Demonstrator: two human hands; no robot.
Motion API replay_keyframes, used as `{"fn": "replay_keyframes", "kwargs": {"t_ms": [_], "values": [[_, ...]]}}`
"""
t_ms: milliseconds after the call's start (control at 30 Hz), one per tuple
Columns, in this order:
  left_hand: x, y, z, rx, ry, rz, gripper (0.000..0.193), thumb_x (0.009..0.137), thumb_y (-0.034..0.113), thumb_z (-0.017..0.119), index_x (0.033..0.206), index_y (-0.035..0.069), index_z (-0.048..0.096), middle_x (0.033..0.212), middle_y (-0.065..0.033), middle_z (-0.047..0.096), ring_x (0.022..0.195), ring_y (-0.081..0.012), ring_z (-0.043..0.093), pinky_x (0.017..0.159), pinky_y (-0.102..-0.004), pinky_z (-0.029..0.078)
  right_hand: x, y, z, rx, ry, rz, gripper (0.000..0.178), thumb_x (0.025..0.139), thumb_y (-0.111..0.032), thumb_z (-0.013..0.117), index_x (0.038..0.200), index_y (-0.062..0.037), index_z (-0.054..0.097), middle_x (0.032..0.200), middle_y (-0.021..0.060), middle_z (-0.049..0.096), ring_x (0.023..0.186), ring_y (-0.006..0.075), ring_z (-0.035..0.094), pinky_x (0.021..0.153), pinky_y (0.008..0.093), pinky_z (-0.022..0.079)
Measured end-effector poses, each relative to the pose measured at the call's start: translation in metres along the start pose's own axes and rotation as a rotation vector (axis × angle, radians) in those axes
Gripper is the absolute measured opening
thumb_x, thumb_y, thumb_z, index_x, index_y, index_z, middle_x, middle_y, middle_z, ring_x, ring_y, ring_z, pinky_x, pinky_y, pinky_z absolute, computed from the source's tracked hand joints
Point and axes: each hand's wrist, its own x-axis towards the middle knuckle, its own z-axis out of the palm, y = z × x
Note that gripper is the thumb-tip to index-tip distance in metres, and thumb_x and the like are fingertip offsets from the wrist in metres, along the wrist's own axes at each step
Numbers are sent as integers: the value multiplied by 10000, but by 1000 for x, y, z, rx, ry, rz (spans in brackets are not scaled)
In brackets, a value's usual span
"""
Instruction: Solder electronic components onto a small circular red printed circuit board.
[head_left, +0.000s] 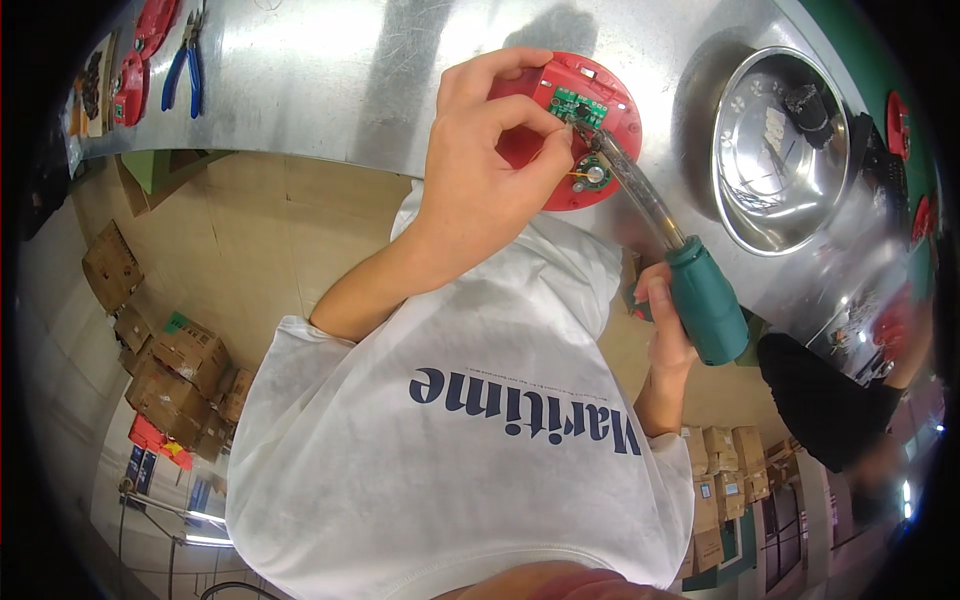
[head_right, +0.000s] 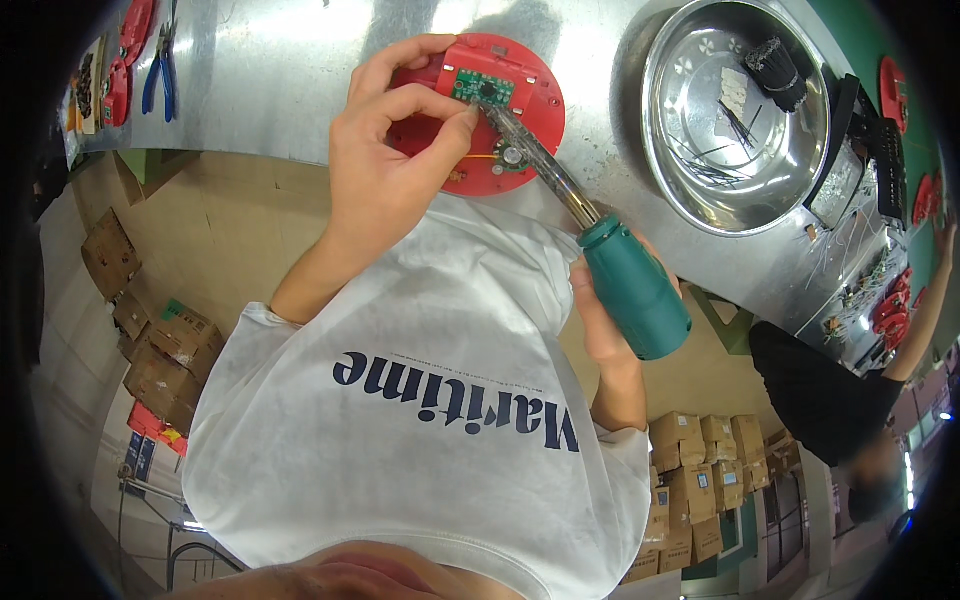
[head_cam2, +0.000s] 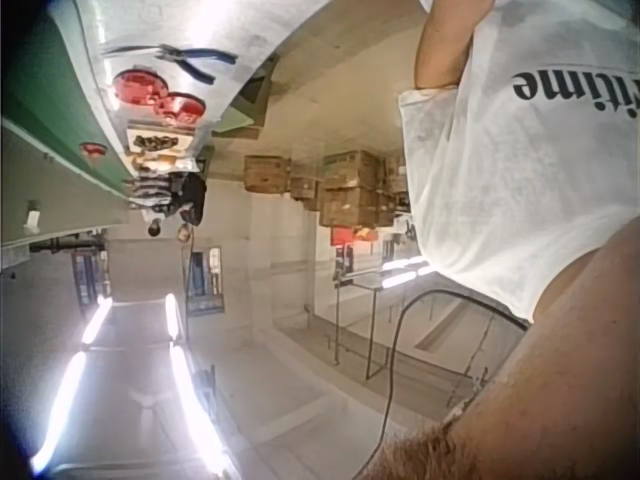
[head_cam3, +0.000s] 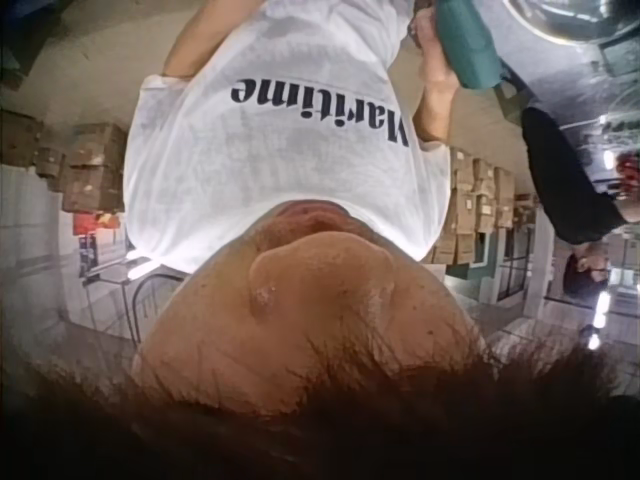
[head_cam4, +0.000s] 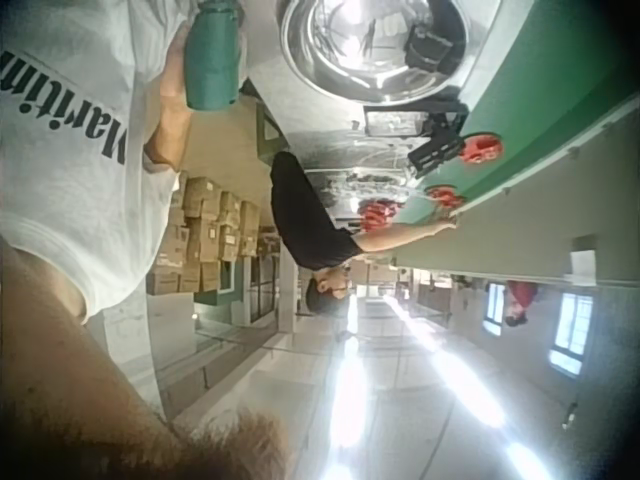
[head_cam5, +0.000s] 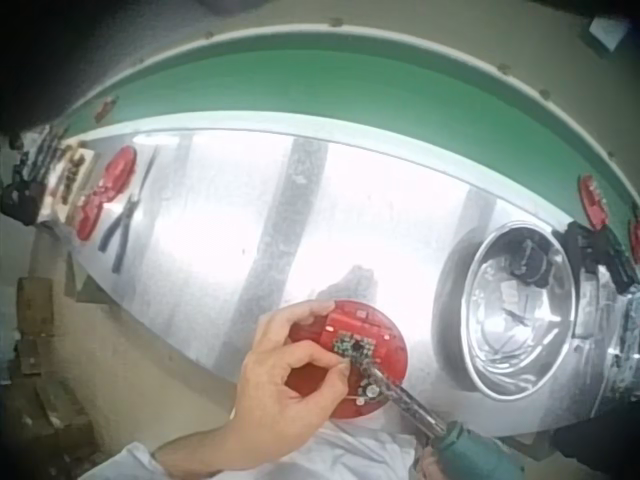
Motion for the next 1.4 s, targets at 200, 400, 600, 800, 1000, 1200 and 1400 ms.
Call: {"fn": "replay_keyframes", "kwargs": {"t_ms": [200, 400, 600, 800, 1000, 1200, 1400], "values": [[0, -1, 0, 16, -13, -7, 33, 734, 34, 686, 760, 19, 671, 1192, -97, 581, 1085, -235, 503, 925, -342, 415, 5, -7, 1, 86, -34, 36, 164, 782, -72, 561, 886, 53, 574, 822, 140, 598, 634, 170, 538, 588, 265, 422], [2, 2, -2, -13, -24, -30, 32, 741, 41, 685, 756, 19, 669, 1208, -97, 568, 1095, -230, 489, 928, -339, 409, -13, 16, -17, 739, 183, 5, 413, 775, -155, 568, 1122, 51, 479, 942, 177, 501, 624, 225, 498, 567, 287, 426], [3, 5, -4, -5, -51, -61, 28, 740, 48, 683, 743, 27, 665, 1206, -86, 562, 1080, -216, 475, 904, -328, 415, -20, 43, -42, 812, 346, -118, 326, 781, -161, 554, 1019, 55, 500, 983, 173, 487, 641, 215, 473, 581, 299, 396], [9, 10, -7, 39, -107, -109, 27, 737, 53, 680, 735, 31, 665, 1203, -70, 554, 1052, -196, 472, 848, -302, 440, -13, 56, -49, 946, 320, -140, 298, 797, -171, 545, 996, 47, 502, 984, 154, 482, 640, 199, 443, 585, 300, 357], [15, 6, -23, -18, -237, -48, 62, 802, 47, 651, 842, 1, 665, 1208, -98, 554, 1048, -214, 522, 861, -306, 451, -13, 60, -48, 1000, 318, -153, 284, 805, -175, 541, 989, 35, 492, 977, 150, 480, 641, 188, 417, 591, 299, 350], [44, 16, -44, -7, -449, 18, 322, 806, 30, 646, 1126, 24, 615, 1169, -112, 559, 1015, -226, 559, 858, -321, 466, -17, 57, -45, 1081, 350, -162, 261, 813, -171, 534, 982, 22, 486, 1006, 147, 471, 691, 195, 433, 609, 303, 355], [95, 30, -45, 418, -829, 197, 460, 732, 71, 715, 1179, 51, 609, 1126, -89, 555, 978, -262, 571, 853, -340, 468, -16, 61, -38, 1127, 410, -159, 257, 817, -175, 527, 981, 18, 487, 1024, 150, 478, 715, 213, 473, 625, 323, 384]]}}
